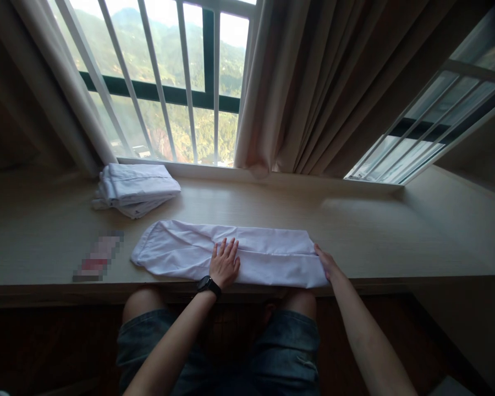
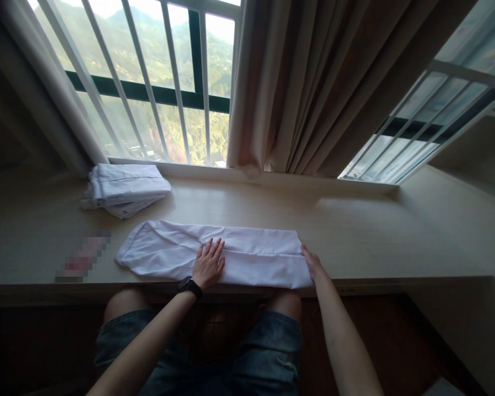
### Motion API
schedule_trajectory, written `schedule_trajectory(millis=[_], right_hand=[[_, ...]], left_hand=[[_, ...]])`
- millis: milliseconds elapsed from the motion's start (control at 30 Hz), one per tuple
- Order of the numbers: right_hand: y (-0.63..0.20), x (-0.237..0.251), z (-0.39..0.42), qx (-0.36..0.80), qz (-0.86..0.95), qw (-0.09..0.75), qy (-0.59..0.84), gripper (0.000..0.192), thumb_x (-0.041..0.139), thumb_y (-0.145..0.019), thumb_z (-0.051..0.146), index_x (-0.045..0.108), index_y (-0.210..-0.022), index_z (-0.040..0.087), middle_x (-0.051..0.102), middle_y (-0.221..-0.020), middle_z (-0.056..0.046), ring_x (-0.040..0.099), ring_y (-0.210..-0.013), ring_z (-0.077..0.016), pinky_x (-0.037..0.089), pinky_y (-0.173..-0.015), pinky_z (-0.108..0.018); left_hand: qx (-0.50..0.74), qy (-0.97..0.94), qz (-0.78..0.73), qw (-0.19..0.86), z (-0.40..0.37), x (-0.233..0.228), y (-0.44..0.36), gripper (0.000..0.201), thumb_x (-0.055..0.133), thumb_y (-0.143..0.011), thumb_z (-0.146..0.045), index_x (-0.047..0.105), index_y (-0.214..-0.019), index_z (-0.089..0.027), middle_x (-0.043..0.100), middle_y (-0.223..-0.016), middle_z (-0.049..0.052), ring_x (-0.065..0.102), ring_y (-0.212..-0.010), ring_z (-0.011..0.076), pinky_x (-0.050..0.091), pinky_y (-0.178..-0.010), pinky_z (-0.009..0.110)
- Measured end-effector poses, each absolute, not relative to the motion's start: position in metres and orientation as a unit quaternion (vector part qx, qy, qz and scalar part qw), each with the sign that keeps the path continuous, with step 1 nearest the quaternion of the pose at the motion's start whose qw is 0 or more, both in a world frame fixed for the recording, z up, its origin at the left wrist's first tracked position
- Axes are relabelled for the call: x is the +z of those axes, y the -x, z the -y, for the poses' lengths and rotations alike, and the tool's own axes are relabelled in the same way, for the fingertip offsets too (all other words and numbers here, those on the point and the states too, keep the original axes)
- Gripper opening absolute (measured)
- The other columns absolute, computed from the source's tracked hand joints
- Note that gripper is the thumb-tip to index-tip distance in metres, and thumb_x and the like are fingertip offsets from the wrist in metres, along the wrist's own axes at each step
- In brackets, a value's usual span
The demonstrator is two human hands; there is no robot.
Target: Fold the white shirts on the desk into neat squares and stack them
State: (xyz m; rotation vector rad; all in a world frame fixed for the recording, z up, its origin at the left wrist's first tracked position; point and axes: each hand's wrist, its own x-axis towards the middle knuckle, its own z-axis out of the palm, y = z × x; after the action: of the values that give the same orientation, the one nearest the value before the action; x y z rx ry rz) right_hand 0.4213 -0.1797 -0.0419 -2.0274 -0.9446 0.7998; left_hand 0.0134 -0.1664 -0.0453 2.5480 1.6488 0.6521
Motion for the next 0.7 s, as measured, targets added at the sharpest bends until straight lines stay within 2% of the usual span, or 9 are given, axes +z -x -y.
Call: schedule_trajectory(millis=[100,200,400,500,567,700], right_hand=[[-0.419,-0.034,0.178,0.37,0.291,0.36,0.806,0.044,0.064,-0.085,0.049,0.072,-0.098,0.008,0.074,-0.089,-0.017,0.071,-0.079,-0.0261,0.057,-0.067,-0.034],[-0.42,-0.023,0.176,0.393,0.31,0.369,0.783,0.037,0.065,-0.084,0.042,0.071,-0.098,0.007,0.073,-0.089,-0.015,0.069,-0.076,-0.0237,0.054,-0.063,-0.03],[-0.4,0.037,0.16,0.358,0.429,0.377,0.739,0.045,0.068,-0.08,0.053,0.069,-0.086,0.009,0.068,-0.071,-0.008,0.062,-0.068,-0.0198,0.047,-0.055,-0.025],[-0.359,0.083,0.146,0.378,0.505,0.325,0.705,0.043,0.066,-0.082,0.056,0.065,-0.083,0.013,0.064,-0.067,-0.003,0.057,-0.059,-0.0135,0.041,-0.048,-0.02],[-0.319,0.106,0.136,0.419,0.539,0.276,0.676,0.042,0.065,-0.084,0.056,0.063,-0.088,0.015,0.063,-0.067,-0.001,0.054,-0.053,-0.0112,0.04,-0.045,-0.018],[-0.222,0.108,0.121,0.43,0.587,0.197,0.657,0.041,0.06,-0.09,0.055,0.058,-0.097,0.015,0.064,-0.063,-0.002,0.058,-0.048,-0.0142,0.045,-0.045,-0.022]], left_hand=[[0.188,-0.82,-0.539,0.041,0.155,-0.055,-0.02,0.057,0.036,-0.099,-0.04,0.04,-0.153,-0.023,0.04,-0.158,0.007,0.028,-0.15,0.0318,0.015,-0.122,0.057],[0.185,-0.823,-0.535,0.042,0.153,-0.065,-0.018,0.057,0.034,-0.099,-0.041,0.041,-0.153,-0.024,0.042,-0.156,0.007,0.03,-0.149,0.0323,0.016,-0.121,0.058],[0.19,-0.821,-0.538,0.038,0.154,-0.068,-0.018,0.058,0.036,-0.099,-0.039,0.039,-0.154,-0.022,0.04,-0.158,0.008,0.029,-0.149,0.0324,0.015,-0.122,0.058],[0.189,-0.819,-0.54,0.039,0.154,-0.068,-0.019,0.058,0.035,-0.099,-0.039,0.04,-0.153,-0.022,0.04,-0.157,0.008,0.03,-0.149,0.0326,0.014,-0.122,0.057],[0.195,-0.818,-0.54,0.042,0.154,-0.069,-0.019,0.057,0.036,-0.099,-0.039,0.041,-0.153,-0.022,0.041,-0.157,0.008,0.029,-0.149,0.0326,0.013,-0.122,0.058],[0.204,-0.816,-0.537,0.061,0.154,-0.071,-0.017,0.057,0.038,-0.098,-0.038,0.041,-0.153,-0.021,0.04,-0.158,0.009,0.027,-0.149,0.0334,0.01,-0.123,0.06]])
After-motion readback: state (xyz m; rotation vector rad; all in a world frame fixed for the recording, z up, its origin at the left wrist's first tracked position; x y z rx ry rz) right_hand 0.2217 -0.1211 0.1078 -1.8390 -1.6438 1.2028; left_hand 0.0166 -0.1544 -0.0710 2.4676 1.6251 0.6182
